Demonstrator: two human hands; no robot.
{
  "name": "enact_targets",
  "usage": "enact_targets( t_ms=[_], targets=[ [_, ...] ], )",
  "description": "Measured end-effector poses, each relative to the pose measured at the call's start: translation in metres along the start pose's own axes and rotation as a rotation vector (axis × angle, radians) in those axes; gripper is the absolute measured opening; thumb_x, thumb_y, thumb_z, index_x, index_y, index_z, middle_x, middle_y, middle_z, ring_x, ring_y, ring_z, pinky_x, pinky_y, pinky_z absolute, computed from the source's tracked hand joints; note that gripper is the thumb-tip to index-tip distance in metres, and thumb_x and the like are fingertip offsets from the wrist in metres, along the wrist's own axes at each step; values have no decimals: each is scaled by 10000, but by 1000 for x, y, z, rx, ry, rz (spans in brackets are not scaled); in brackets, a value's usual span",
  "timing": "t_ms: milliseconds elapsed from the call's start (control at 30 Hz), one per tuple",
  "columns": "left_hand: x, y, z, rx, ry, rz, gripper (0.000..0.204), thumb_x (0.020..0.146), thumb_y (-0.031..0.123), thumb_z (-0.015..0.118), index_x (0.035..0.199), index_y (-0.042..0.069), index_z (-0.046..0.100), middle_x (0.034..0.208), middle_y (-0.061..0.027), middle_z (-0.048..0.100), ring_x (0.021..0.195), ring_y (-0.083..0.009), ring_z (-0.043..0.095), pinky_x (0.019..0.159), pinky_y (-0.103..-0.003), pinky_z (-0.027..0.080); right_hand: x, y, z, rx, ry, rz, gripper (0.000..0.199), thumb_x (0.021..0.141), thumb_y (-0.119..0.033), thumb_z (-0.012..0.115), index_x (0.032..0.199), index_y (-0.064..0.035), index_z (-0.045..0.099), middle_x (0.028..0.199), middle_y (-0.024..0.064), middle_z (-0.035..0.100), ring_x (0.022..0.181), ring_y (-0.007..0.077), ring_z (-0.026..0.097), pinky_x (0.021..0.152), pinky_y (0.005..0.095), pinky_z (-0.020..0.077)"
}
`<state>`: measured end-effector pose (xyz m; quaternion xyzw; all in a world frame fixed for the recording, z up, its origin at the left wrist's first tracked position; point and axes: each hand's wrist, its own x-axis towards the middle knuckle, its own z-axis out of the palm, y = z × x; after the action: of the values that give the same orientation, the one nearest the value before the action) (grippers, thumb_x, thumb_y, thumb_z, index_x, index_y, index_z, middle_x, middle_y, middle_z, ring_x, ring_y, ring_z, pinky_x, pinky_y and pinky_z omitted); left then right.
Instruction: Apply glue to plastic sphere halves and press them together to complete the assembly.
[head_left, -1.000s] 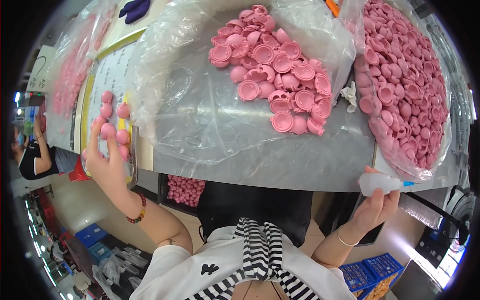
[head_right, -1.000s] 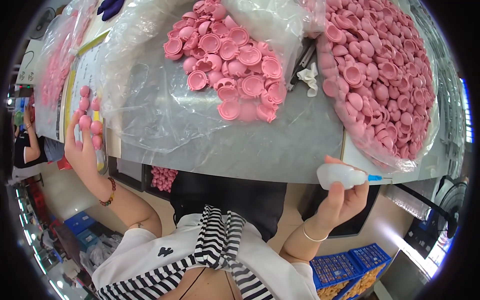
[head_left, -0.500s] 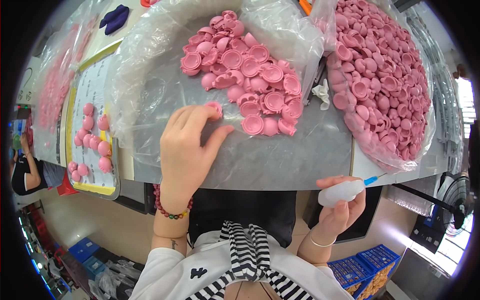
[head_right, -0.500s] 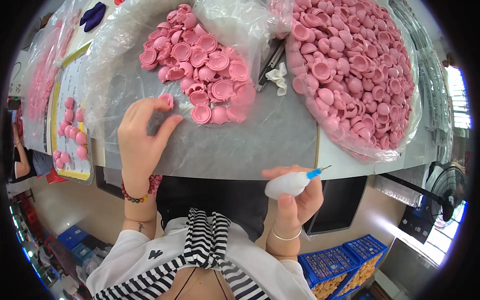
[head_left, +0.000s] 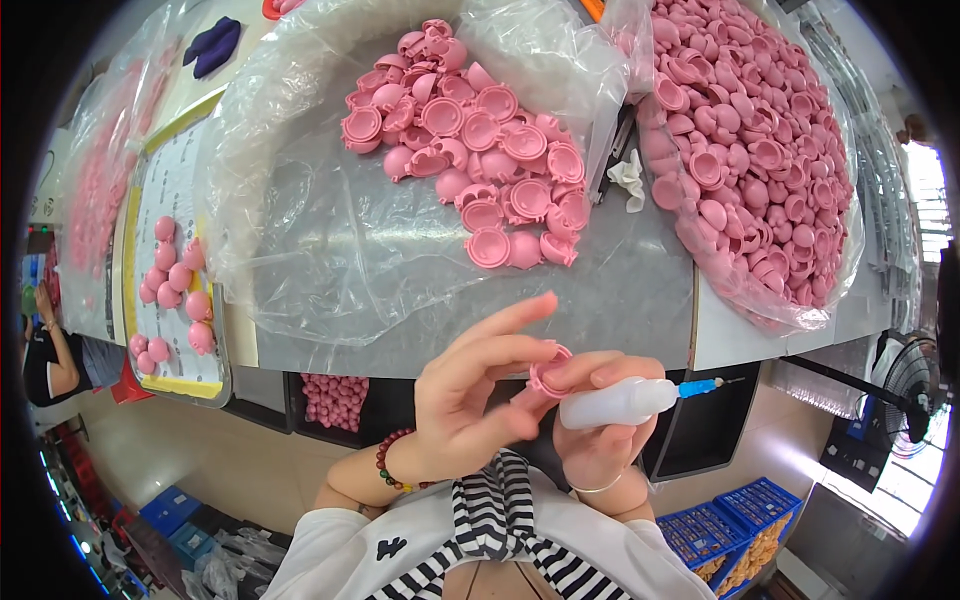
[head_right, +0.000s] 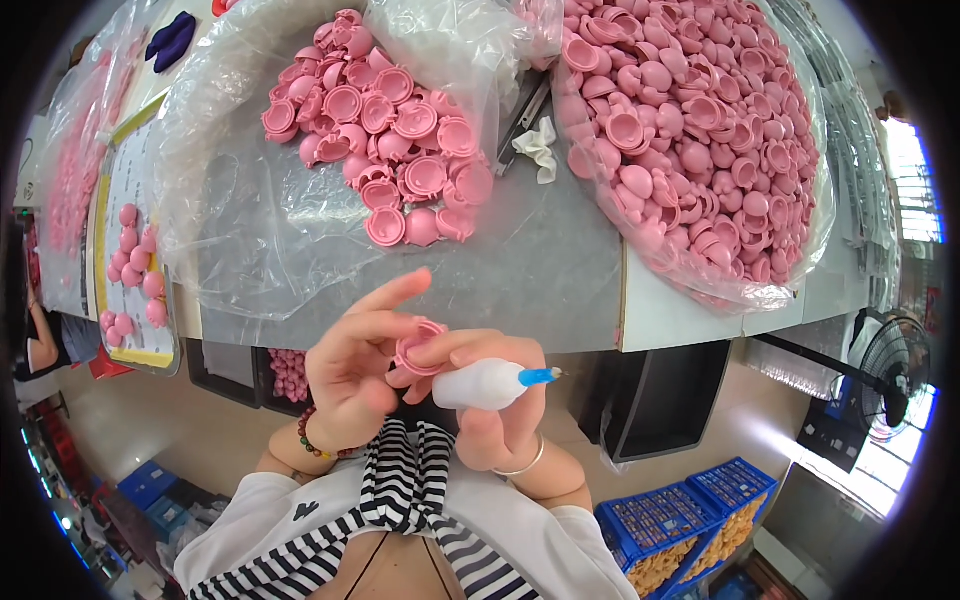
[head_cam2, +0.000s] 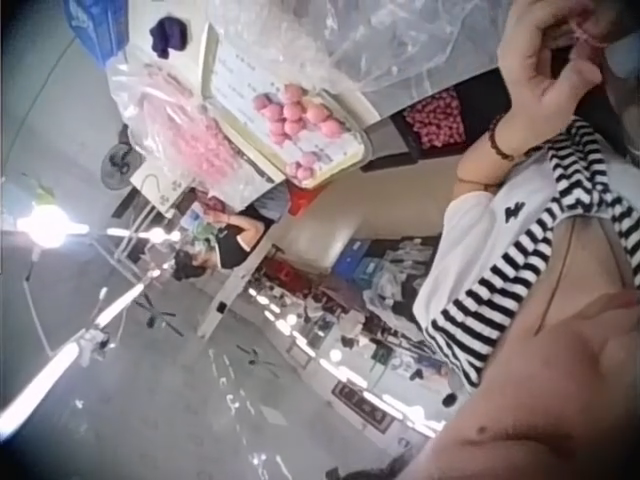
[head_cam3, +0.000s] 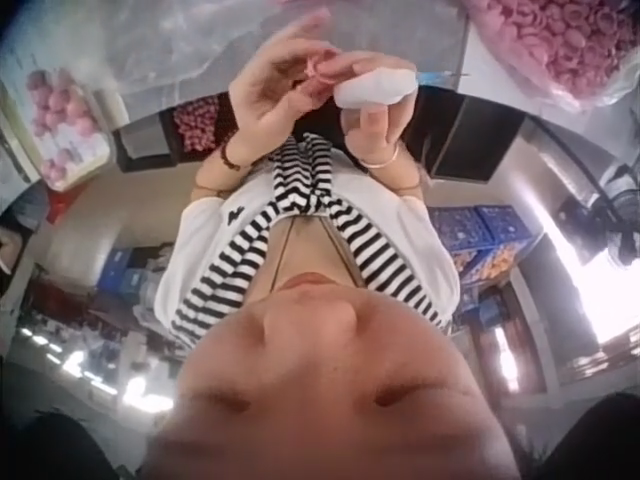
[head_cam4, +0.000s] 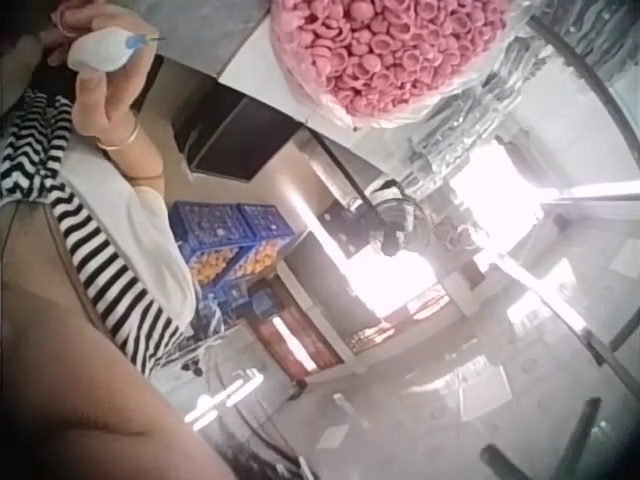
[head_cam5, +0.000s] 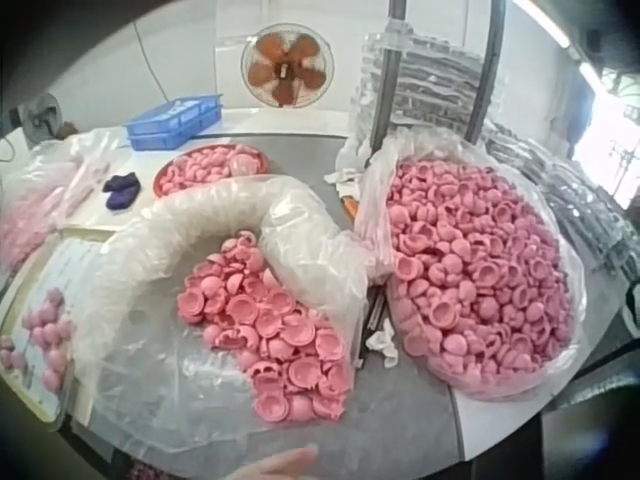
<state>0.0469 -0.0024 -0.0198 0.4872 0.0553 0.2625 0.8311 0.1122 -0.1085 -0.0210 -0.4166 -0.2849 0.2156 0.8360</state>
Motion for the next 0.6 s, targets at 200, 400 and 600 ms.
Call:
enact_targets(
  t_ms=[200, 400, 600],
  targets=[
    [-3, -1, -23, -29, -186, -134, 338, 793, -46, 544, 1122, -60, 470, 1154, -241, 480, 1033, -231, 522, 859, -326, 437, 6, -14, 0, -146, 131, 159, 431, 828, -325, 548, 1006, 27, 374, 728, 138, 575, 652, 195, 587, 551, 253, 478],
    [-3, 7, -26, -326, -204, -190, 424, 740, -79, 588, 1137, -88, 440, 1148, -237, 486, 1072, -255, 498, 904, -351, 417, 16, -21, -24, -188, 105, -304, 424, 724, -299, 640, 996, 3, 518, 736, 7, 383, 615, 118, 296, 467, 222, 228],
    [-9, 7, -23, -339, -223, -256, 473, 725, -78, 605, 1162, -80, 423, 1172, -245, 470, 1101, -270, 478, 927, -358, 405, 19, -33, -17, -616, -110, -578, 620, 779, -556, 508, 854, 59, 524, 654, 39, 420, 506, 111, 356, 404, 235, 220]
  ],
)
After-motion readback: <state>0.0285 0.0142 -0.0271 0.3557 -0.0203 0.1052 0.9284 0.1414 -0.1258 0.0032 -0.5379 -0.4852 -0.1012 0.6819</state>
